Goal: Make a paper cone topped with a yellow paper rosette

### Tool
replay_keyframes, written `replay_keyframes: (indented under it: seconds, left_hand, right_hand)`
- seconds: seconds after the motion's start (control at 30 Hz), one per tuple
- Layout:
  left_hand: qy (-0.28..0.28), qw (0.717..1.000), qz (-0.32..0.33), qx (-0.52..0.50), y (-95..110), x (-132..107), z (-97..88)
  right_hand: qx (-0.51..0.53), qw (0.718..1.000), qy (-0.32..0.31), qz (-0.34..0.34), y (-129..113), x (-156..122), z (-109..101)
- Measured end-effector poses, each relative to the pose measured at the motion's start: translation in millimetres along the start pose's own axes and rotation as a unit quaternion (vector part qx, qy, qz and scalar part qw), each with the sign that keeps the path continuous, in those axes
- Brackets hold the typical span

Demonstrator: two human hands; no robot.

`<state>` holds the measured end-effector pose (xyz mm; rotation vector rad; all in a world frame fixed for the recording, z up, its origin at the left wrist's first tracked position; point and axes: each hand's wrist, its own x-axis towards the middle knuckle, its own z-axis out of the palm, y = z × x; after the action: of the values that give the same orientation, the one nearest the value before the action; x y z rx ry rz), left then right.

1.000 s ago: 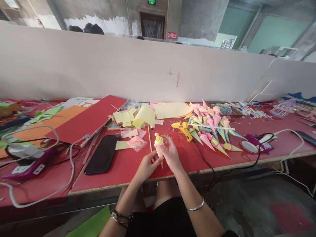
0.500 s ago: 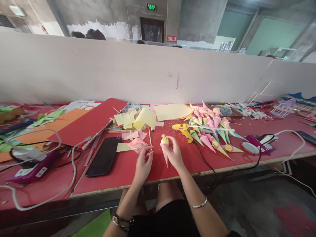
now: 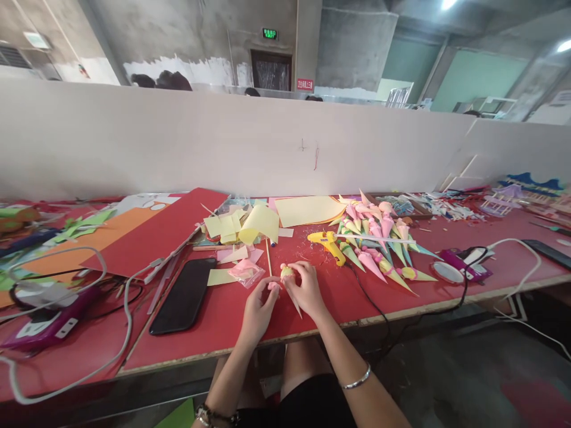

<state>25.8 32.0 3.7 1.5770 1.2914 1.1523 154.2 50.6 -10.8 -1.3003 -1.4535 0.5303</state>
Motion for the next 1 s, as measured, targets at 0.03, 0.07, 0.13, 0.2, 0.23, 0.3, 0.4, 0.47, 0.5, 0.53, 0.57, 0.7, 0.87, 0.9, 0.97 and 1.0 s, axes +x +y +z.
replay_keyframes:
  seconds: [0.03,0.07,0.13,0.2,0.23,0.3,0.4,0.47,0.5,0.53,0.57,0.7,0.87,0.9,0.97,1.0]
  left_hand:
    - [-0.003,1.0,-0.001,-0.003,0,0,-0.1]
    - [-0.005,1.0,-0.001,-0.006,0,0,-0.3]
    - [-0.003,1.0,0.001,-0.013,1,0,-0.5]
    - [0.002,1.0,0.002,-0.018,3,0,-0.7]
    - [0.003,1.0,0.002,-0.02,4,-1,-0.7]
    - [-0.001,1.0,0.005,-0.023,5,-1,-0.7]
    - [-0.007,1.0,0.01,-0.026,5,-1,-0.6]
    - [-0.012,0.999,0.013,-0.027,3,-1,-0.7]
    - [-0.015,0.999,0.013,-0.027,2,0,-0.8]
    - [-0.017,0.999,0.014,-0.028,1,0,-1.0]
    - [-0.017,0.999,0.014,-0.03,-1,0,-1.3]
    - [-0.014,0.999,0.019,-0.039,-2,1,-1.9]
    - [-0.019,0.999,0.013,-0.037,-1,2,-1.0]
    - [-0.024,0.999,0.009,-0.038,-1,2,-0.7]
    - [-0.036,0.998,0.002,-0.042,-1,1,-0.1]
    - [-0.041,0.998,-0.001,-0.043,-1,1,0.1]
  right_hand:
    - [0.0,1.0,-0.001,-0.002,1,0,1]
    - [0.002,1.0,-0.001,-0.004,1,0,1]
    - [0.006,1.0,0.001,-0.006,2,-1,2]
    - [0.011,1.0,0.009,-0.005,3,-1,2]
    - [0.016,1.0,0.015,-0.004,2,-1,2]
    - [0.033,0.999,0.025,-0.005,1,-1,0]
    - [0.079,0.996,0.027,-0.013,-6,-2,-5]
    - [0.108,0.994,0.017,-0.031,-12,-4,-8]
    - [0.117,0.992,0.008,-0.045,-15,-6,-10]
    - [0.123,0.991,-0.005,-0.061,-18,-7,-11]
    - [0.128,0.989,-0.021,-0.076,-21,-9,-11]
    - [0.168,0.978,-0.094,-0.085,-22,-12,-10]
    - [0.188,0.97,-0.132,-0.073,-17,-11,-8]
    - [0.191,0.97,-0.135,-0.073,-17,-11,-8]
    - [0.198,0.968,-0.135,-0.07,-17,-11,-8]
    - [0.202,0.968,-0.133,-0.069,-18,-11,-9]
